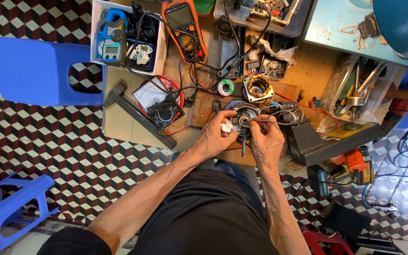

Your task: The person works on a disassembled motor or fan assembly at a repair bench. They handle wires and internal components, then use an angle grinder to cut or grind a part of the assembly. Finally, they use pliers to adjust or remove a small component inside the housing.

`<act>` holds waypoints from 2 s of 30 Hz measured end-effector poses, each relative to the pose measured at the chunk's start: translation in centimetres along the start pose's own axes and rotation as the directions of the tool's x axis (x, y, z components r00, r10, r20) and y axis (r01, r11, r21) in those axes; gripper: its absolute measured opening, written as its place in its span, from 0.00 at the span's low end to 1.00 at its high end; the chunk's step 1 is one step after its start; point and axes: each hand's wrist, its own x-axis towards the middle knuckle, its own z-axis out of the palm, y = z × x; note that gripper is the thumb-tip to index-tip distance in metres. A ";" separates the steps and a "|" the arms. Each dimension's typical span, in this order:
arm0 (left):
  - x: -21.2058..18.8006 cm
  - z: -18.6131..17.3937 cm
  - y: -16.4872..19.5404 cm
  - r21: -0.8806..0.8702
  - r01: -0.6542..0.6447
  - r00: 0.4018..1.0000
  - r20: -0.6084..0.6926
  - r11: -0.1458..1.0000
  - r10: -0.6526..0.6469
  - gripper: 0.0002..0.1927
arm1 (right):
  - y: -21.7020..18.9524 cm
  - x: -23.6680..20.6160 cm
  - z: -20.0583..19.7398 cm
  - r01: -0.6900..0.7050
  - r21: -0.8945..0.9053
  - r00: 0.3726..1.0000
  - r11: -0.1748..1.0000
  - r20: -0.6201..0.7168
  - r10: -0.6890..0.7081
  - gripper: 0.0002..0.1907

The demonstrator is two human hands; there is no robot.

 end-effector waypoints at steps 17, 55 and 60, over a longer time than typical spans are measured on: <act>0.4 0.7 -0.9 -0.473 0.037 0.996 0.086 0.880 0.005 0.22 | -1.6 -1.8 -3.0 0.030 0.185 0.999 0.982 -0.050 -0.021 0.04; 0.4 0.6 1.4 0.378 -0.387 0.886 -0.099 0.841 0.452 0.07 | -1.8 -3.9 -3.8 0.112 0.128 0.986 0.985 -0.134 -0.094 0.15; 0.6 1.3 0.7 0.447 -0.428 0.861 -0.062 0.785 0.504 0.05 | -0.8 -4.6 -2.6 0.032 0.321 0.990 0.947 -0.139 0.014 0.10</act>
